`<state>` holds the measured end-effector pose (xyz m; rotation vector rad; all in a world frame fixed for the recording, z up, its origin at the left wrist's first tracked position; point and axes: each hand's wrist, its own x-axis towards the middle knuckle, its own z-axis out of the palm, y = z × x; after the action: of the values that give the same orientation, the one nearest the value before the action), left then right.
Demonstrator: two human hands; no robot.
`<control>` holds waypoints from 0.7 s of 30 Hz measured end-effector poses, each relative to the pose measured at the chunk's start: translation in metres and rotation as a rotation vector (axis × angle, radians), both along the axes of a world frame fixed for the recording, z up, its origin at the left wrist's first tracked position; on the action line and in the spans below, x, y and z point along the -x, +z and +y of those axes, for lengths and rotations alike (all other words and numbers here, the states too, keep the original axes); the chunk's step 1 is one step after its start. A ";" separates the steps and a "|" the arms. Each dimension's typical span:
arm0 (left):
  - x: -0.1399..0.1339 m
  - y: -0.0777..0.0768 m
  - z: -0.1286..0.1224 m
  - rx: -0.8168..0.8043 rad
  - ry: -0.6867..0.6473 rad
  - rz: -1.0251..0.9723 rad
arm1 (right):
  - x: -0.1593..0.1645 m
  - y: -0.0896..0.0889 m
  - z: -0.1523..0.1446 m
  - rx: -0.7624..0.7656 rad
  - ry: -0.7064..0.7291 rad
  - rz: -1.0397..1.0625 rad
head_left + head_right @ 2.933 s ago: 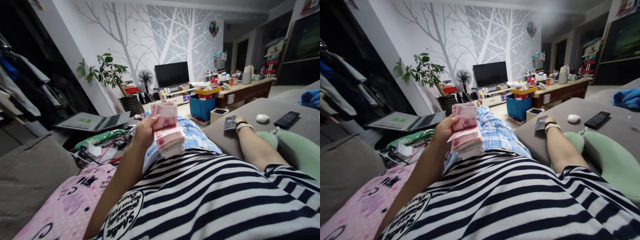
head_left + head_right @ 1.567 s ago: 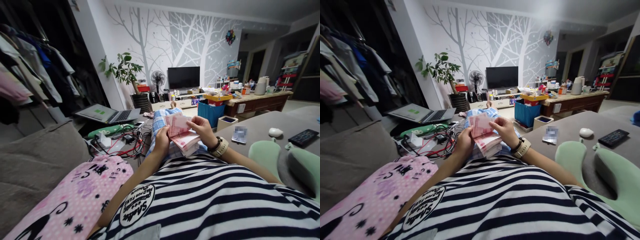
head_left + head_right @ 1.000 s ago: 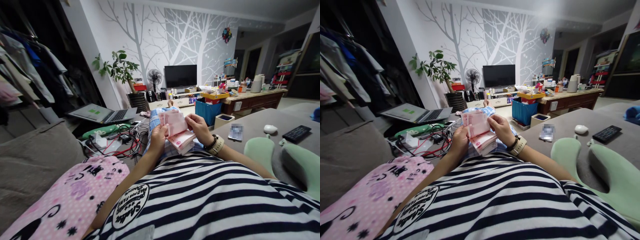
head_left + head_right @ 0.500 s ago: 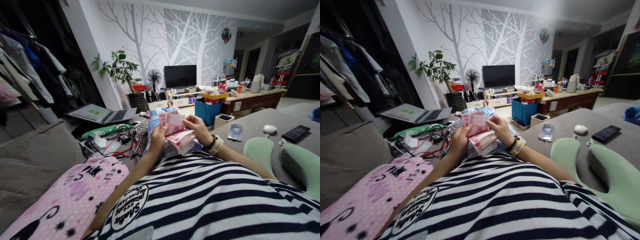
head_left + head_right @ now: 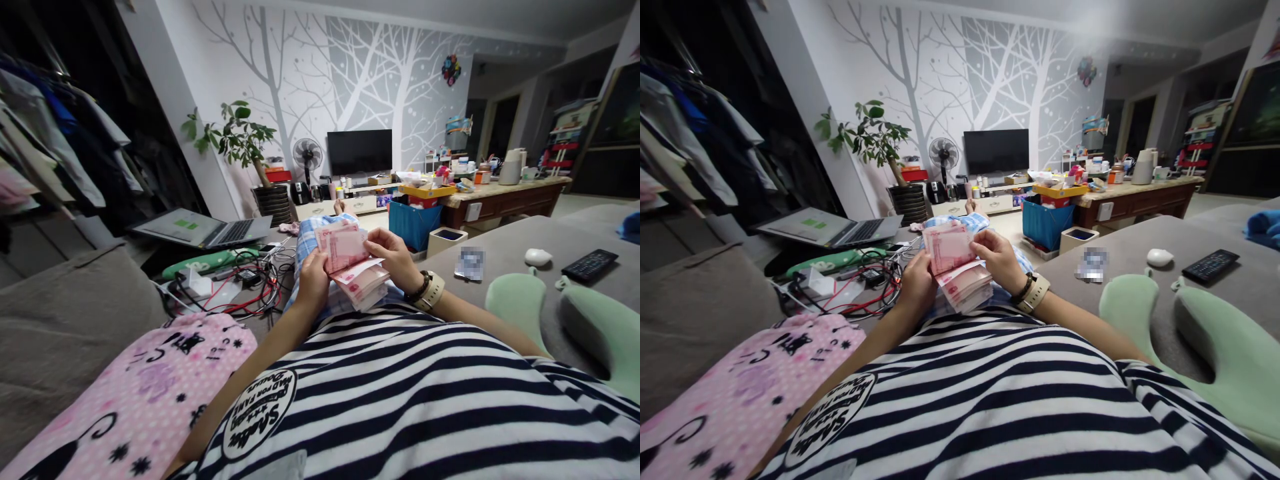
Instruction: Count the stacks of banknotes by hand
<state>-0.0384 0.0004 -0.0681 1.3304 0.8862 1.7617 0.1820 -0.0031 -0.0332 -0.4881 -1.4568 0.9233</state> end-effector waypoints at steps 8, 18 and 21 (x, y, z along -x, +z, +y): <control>-0.016 0.009 -0.010 0.024 -0.109 -0.072 | -0.003 0.000 -0.004 -0.050 -0.050 -0.058; -0.011 0.002 0.001 -0.025 -0.111 -0.024 | -0.002 -0.002 -0.001 -0.104 0.007 0.015; -0.012 0.003 0.000 -0.028 -0.124 -0.030 | -0.002 -0.003 -0.001 -0.092 0.025 0.014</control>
<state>-0.0259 0.0002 -0.0655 1.3448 0.7488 1.6993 0.1841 -0.0041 -0.0362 -0.3952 -1.4884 0.8739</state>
